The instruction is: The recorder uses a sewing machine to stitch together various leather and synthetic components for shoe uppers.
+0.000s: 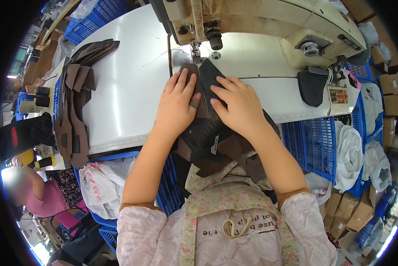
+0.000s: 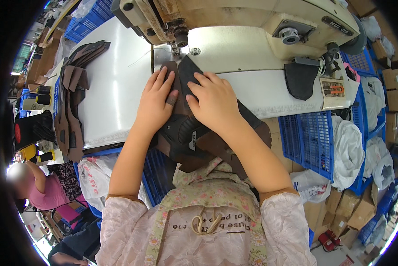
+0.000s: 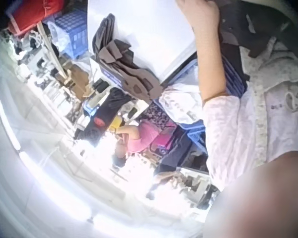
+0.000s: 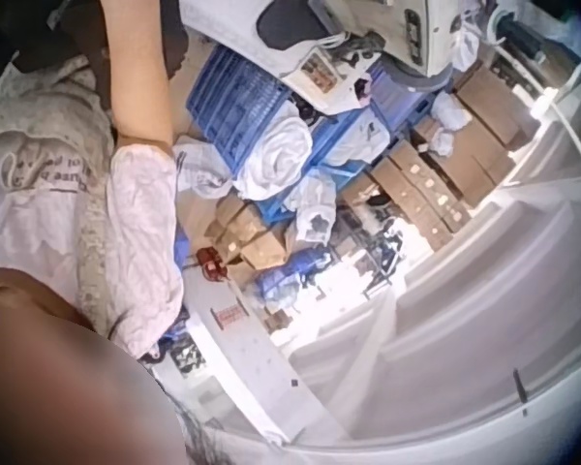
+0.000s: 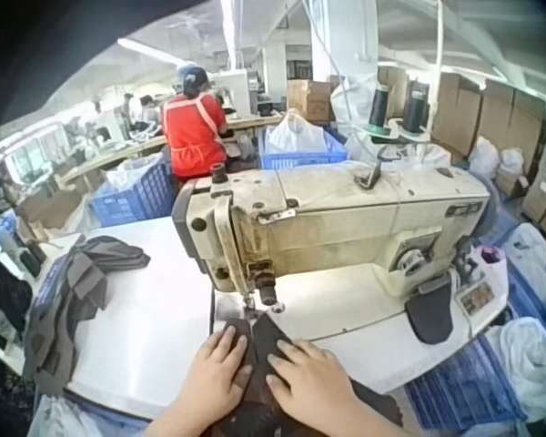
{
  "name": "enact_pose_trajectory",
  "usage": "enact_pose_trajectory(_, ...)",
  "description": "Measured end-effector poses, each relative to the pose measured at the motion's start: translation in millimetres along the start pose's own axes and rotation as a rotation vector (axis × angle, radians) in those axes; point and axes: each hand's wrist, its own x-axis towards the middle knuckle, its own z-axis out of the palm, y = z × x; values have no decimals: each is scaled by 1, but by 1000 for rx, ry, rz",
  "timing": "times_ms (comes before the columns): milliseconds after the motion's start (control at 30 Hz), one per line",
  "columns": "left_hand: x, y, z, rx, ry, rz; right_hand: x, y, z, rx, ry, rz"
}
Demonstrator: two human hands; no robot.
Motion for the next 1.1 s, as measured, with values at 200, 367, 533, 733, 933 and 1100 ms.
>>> enact_pose_trajectory(200,2,-2,2,-51,30,-22,-3,4,-1,0,-85,14)
enact_pose_trajectory(367,1,-1,0,-40,-2,-40,-6,8,1,7,-42,-20)
enact_pose_trajectory(533,1,0,1,-22,0,-30,-7,6,7,-24,-31,3)
enact_pose_trajectory(733,2,0,2,-18,19,2,-7,3,7,-17,-56,23)
enact_pose_trajectory(933,3,1,0,2,3,-3,-5,3,4,-14,-51,-8)
enact_pose_trajectory(1100,4,1,0,-7,-10,-4,-4,1,3,-23,-42,-16)
